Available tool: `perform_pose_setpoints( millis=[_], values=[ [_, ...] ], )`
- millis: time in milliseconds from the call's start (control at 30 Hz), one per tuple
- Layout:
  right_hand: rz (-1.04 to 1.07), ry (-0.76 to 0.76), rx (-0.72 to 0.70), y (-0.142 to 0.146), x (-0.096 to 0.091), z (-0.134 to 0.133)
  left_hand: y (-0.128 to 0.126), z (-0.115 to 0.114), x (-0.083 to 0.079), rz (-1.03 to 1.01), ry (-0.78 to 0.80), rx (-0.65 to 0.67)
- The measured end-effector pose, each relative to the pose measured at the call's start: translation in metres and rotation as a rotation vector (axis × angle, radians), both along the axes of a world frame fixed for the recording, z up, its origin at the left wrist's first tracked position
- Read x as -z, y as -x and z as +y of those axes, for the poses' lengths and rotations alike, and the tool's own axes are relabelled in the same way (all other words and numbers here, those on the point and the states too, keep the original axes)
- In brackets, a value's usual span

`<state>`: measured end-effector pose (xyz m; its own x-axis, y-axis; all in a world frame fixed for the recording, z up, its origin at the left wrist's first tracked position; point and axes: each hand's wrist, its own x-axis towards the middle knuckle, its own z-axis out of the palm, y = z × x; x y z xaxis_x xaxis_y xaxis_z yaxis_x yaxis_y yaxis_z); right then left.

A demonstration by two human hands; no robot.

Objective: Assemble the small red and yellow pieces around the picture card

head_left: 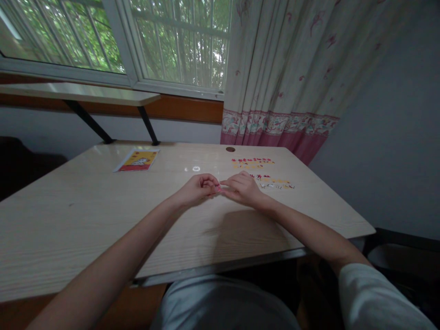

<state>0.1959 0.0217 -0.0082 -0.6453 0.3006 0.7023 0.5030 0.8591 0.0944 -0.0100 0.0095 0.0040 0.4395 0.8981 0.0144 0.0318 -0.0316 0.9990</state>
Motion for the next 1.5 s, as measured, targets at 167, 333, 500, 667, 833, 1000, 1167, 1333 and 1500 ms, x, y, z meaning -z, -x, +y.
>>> perform_pose_setpoints(
  millis=[167,333,500,667,833,1000,1167,1333,1500],
  values=[
    [0.005,0.098,-0.019,0.002,0.001,-0.002,0.000,-0.001,-0.002,0.011,-0.054,0.043],
    [0.036,0.123,-0.045,0.002,0.002,-0.001,0.001,-0.001,-0.004,0.025,-0.129,0.045],
    [0.124,0.049,0.038,-0.010,-0.003,0.008,0.012,0.001,-0.004,0.296,-0.339,-0.080],
    [0.227,-0.035,0.125,-0.025,-0.010,0.018,0.033,0.009,-0.004,0.751,-0.528,-0.019],
    [0.189,-0.011,0.168,-0.029,-0.009,0.021,0.042,0.012,-0.007,0.916,-0.578,0.025],
    [0.152,-0.018,0.127,-0.028,-0.005,0.021,0.043,0.014,-0.003,0.963,-0.598,0.059],
    [0.141,-0.018,0.108,-0.027,-0.006,0.020,0.043,0.018,0.002,1.002,-0.607,0.083],
    [0.136,-0.018,0.106,-0.026,-0.005,0.019,0.040,0.015,0.001,1.003,-0.628,0.074],
    [0.154,-0.022,0.078,-0.024,-0.003,0.019,0.033,0.011,0.002,0.987,-0.649,0.084]
  ],
)
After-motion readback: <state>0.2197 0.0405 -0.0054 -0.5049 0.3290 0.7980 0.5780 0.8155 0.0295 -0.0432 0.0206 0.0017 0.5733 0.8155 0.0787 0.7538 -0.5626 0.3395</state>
